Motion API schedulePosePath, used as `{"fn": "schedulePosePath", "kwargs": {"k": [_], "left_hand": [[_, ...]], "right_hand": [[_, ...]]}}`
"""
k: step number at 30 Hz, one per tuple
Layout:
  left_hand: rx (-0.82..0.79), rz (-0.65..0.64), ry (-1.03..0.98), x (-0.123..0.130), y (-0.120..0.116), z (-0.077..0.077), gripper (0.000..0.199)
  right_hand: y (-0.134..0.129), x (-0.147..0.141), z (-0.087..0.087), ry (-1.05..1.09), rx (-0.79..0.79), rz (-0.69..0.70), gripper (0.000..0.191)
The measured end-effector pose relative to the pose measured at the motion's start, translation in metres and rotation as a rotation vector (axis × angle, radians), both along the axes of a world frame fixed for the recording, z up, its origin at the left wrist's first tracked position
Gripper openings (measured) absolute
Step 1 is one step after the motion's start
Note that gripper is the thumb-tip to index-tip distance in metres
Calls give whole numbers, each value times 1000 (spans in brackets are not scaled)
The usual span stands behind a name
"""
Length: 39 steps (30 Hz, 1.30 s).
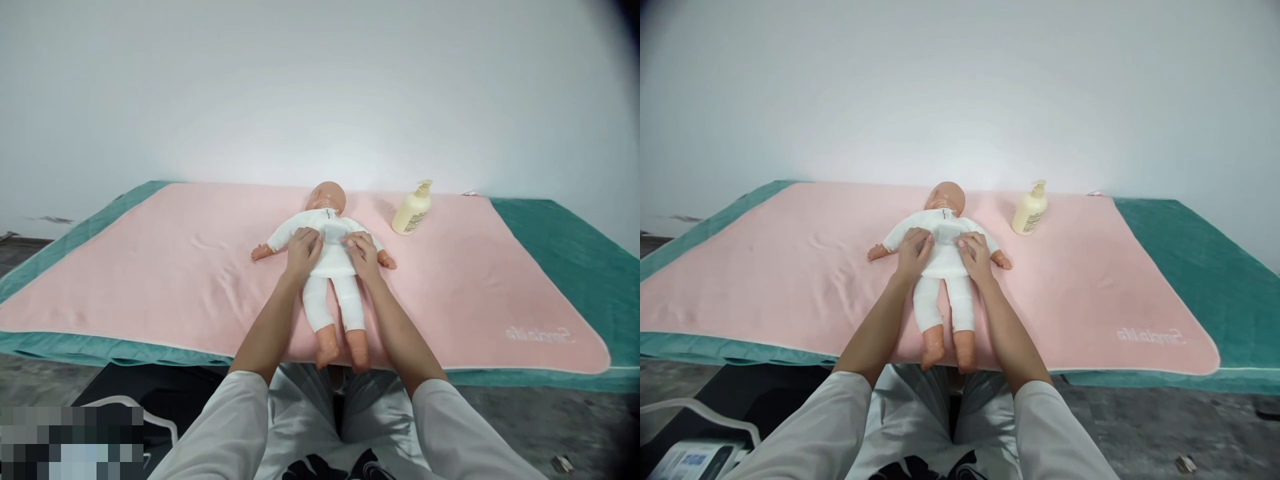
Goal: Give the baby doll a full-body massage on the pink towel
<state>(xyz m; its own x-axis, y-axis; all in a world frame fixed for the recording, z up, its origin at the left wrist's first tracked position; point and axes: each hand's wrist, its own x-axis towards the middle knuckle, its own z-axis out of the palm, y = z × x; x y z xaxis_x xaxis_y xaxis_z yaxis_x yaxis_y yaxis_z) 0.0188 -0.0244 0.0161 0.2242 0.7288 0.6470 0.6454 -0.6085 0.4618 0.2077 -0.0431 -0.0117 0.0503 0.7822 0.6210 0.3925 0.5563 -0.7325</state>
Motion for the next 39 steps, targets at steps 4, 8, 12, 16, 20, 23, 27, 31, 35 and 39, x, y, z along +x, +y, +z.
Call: {"fn": "schedulePosePath", "kwargs": {"k": [4,8,12,16,20,23,27,31,35,39], "left_hand": [[-7,-101,-7,-3,-17,-7,39],[34,-231,-37,-6,-30,-15,35],[-7,-245,-31,-8,-30,-17,35],[-43,-267,8,-8,-23,-17,33],[-41,-282,-27,-7,-18,-18,28],[-54,-282,-46,-7,-17,-18,27],[-13,-295,-66,-7,-18,-20,27],[85,-277,-68,-8,-19,-21,25],[103,-256,-52,-7,-20,-18,22],[54,-244,-22,-7,-20,-17,22]], "right_hand": [[-20,1,0,-8,12,81,36],[-35,0,-3,-38,20,150,35],[-37,1,-7,-61,6,165,34],[-29,2,-10,-43,-63,235,32],[-23,2,-11,-31,-119,251,31],[-23,1,-12,-23,-112,252,31],[-23,2,-13,11,-76,249,31],[-22,4,-15,54,-31,191,30],[-21,5,-15,59,-16,171,28],[-21,4,-15,28,-18,157,26]]}}
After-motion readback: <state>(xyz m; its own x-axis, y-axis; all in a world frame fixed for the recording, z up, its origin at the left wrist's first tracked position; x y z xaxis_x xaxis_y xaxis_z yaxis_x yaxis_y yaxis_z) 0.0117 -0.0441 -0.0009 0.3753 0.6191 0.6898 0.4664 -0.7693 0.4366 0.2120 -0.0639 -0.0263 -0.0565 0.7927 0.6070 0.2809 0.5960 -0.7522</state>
